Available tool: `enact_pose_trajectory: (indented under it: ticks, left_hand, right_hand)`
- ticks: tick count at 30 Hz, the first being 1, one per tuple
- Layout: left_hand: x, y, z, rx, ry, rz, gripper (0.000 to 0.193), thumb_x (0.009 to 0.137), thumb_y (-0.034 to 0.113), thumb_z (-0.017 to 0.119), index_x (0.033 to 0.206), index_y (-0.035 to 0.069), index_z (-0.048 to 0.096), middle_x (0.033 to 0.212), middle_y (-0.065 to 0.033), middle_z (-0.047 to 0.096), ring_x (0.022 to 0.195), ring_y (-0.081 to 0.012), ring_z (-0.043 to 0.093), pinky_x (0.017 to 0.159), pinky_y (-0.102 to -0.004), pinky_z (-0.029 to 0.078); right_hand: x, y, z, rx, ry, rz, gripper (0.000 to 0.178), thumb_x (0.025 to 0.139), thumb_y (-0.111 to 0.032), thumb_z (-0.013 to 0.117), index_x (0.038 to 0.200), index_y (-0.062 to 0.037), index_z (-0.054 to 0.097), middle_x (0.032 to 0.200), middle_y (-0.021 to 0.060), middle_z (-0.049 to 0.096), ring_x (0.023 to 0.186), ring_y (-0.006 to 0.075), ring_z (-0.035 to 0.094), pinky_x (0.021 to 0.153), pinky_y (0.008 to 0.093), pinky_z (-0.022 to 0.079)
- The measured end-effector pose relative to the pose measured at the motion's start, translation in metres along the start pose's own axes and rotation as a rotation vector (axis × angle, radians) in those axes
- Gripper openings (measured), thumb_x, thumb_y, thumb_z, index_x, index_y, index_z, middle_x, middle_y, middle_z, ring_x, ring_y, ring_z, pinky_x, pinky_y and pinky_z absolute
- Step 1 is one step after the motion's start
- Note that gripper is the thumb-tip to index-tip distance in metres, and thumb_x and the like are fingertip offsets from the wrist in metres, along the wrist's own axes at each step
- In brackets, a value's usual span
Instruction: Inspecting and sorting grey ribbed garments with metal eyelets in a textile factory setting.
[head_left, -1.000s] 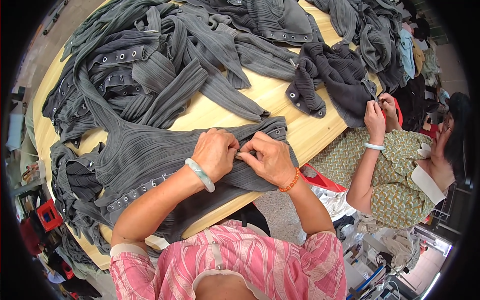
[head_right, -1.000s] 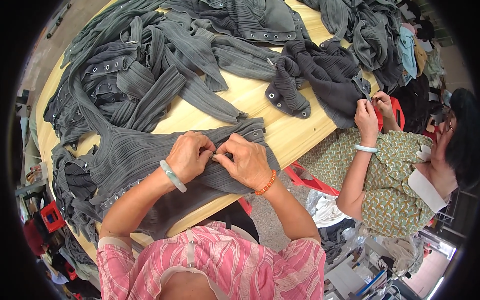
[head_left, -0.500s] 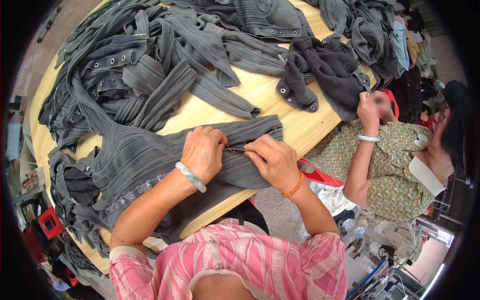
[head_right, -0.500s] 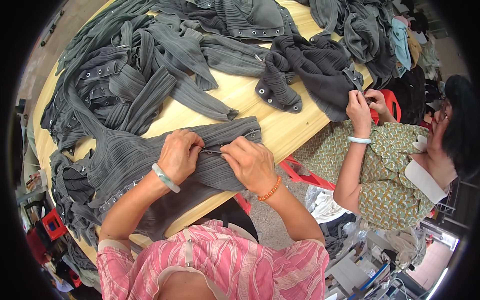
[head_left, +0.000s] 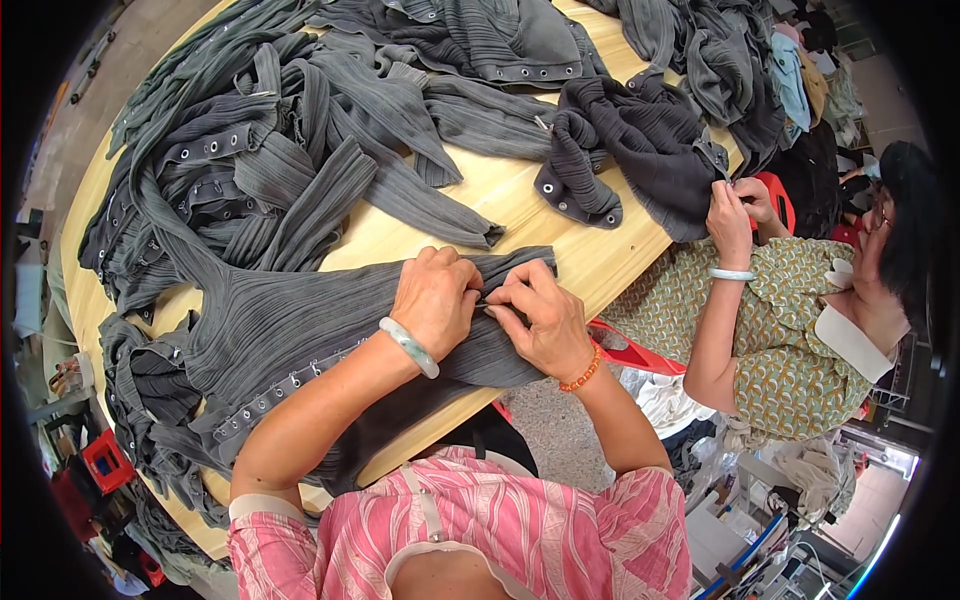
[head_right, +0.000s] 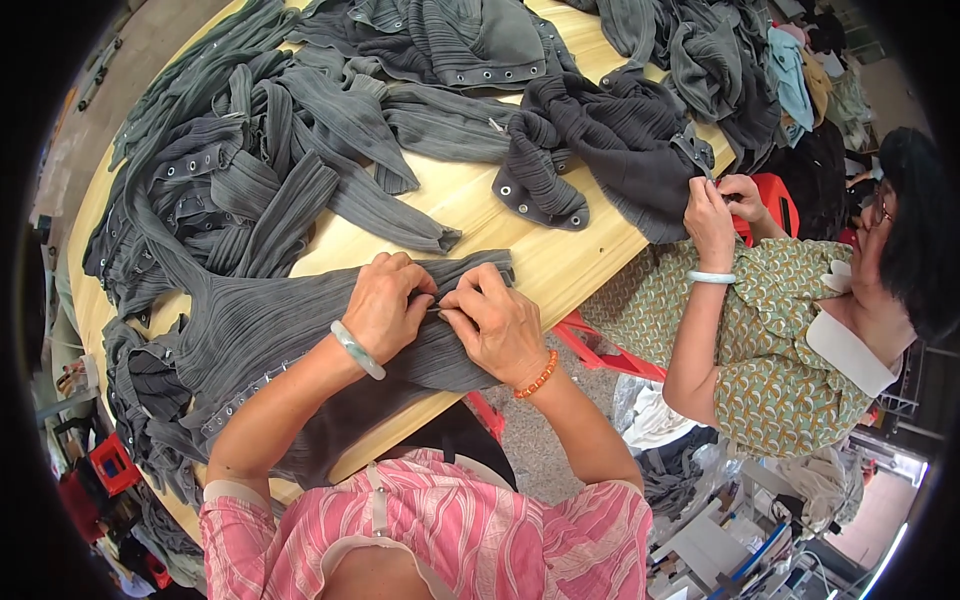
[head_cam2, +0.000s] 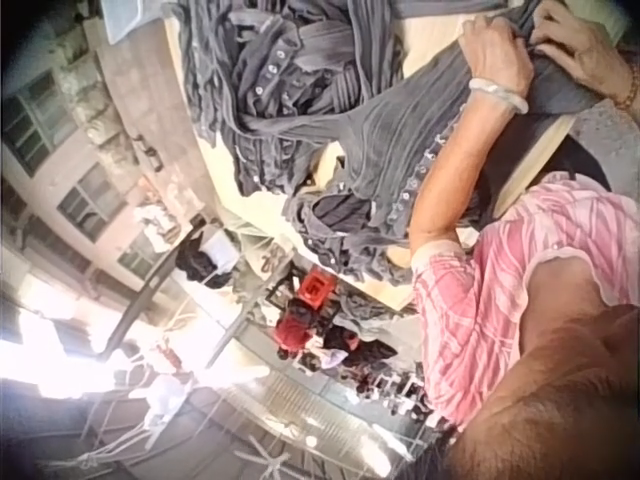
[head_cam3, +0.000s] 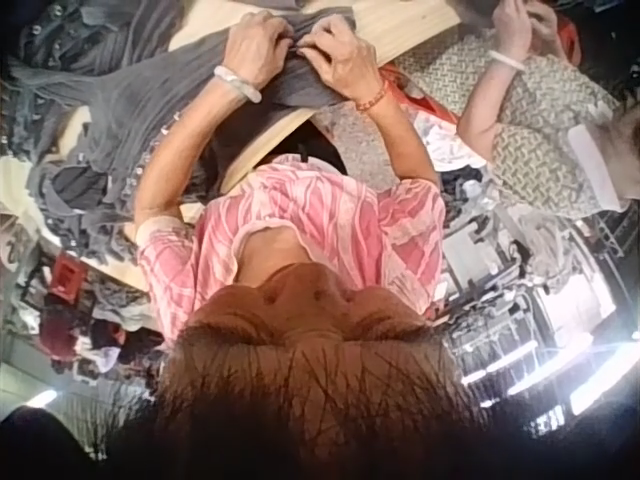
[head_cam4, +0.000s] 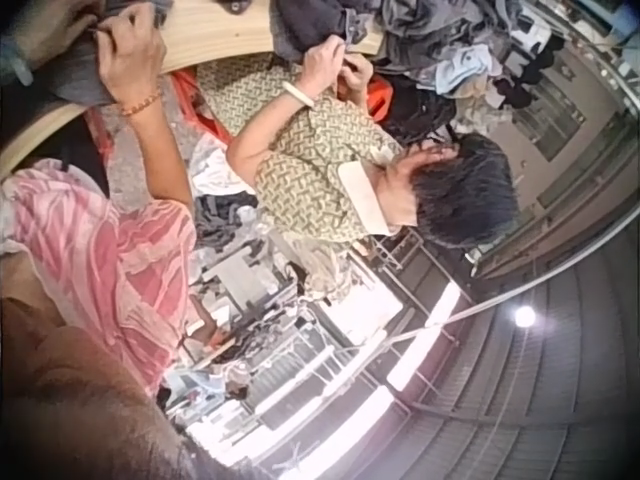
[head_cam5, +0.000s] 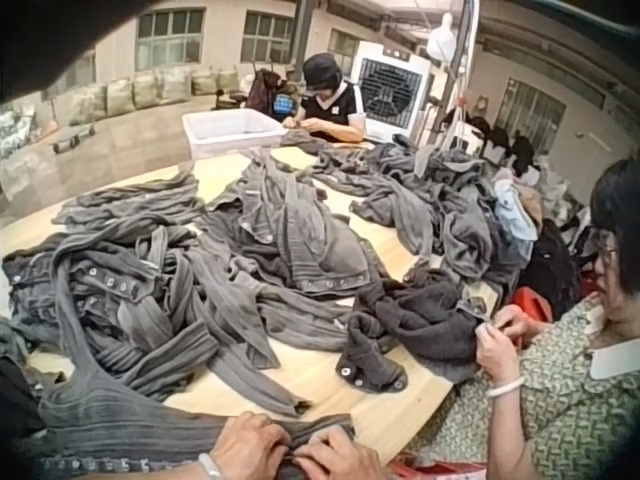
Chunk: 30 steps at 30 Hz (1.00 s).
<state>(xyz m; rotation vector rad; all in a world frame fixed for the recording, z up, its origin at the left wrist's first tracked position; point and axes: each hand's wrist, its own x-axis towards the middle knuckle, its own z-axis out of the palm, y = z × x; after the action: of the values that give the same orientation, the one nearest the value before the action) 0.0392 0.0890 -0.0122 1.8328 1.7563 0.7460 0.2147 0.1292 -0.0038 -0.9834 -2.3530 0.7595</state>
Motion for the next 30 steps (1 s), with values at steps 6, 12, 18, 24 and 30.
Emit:
enact_pose_trajectory:
  ticks: [6,12,18,24,30]
  left_hand:
    - [0.0,0.001,-0.002,-0.059,-0.062,-0.036,0.004,0.073,0.007,0.066,0.076,0.004,0.067,0.082,-0.012,0.062,0.085,-0.0299,0.055,0.078,-0.0395,0.041]
    - [0.002,-0.002,-0.006,-0.104,-0.126,-0.029,0.004,0.074,0.007,0.065,0.076,0.003,0.067,0.081,-0.0115,0.062,0.085,-0.0295,0.055,0.077,-0.0391,0.041]
    - [-0.002,-0.003,-0.012,-0.107,-0.077,-0.039,0.004,0.073,0.006,0.066,0.076,0.004,0.066,0.081,-0.0114,0.062,0.084,-0.0295,0.055,0.077,-0.0387,0.041]
    - [-0.015,-0.018,-0.041,0.067,0.17,0.054,0.025,0.07,0.007,0.071,0.094,0.007,0.062,0.097,-0.0108,0.057,0.093,-0.0304,0.051,0.08,-0.0403,0.039]
    - [-0.016,-0.037,-0.063,0.24,0.07,-0.005,0.032,0.067,0.005,0.072,0.097,0.007,0.061,0.093,-0.0082,0.059,0.095,-0.0286,0.051,0.085,-0.0397,0.035]
  right_hand:
    - [0.004,0.0,0.0,0.09,-0.028,0.101,0.015,0.072,-0.008,0.076,0.082,-0.0047,0.065,0.085,0.0043,0.055,0.057,0.0161,0.053,0.053,0.0284,0.043]
    - [0.009,0.0,0.0,0.175,-0.075,0.261,0.016,0.071,-0.009,0.077,0.08,-0.0031,0.065,0.085,0.0034,0.054,0.052,0.0127,0.045,0.051,0.0262,0.038]
    - [0.009,0.002,-0.007,0.074,-0.098,0.215,0.015,0.071,-0.008,0.077,0.082,-0.004,0.067,0.084,0.0025,0.055,0.054,0.01,0.044,0.052,0.0243,0.038]
    - [0.013,0.022,-0.054,0.003,0.064,0.221,0.033,0.074,-0.009,0.074,0.106,-0.0054,0.065,0.097,0.0047,0.058,0.053,0.0084,0.046,0.053,0.0222,0.04]
    - [0.034,0.034,-0.045,-0.012,-0.285,0.146,0.021,0.077,-0.017,0.069,0.093,-0.0066,0.059,0.09,0.0102,0.055,0.081,0.0316,0.06,0.071,0.0401,0.048]
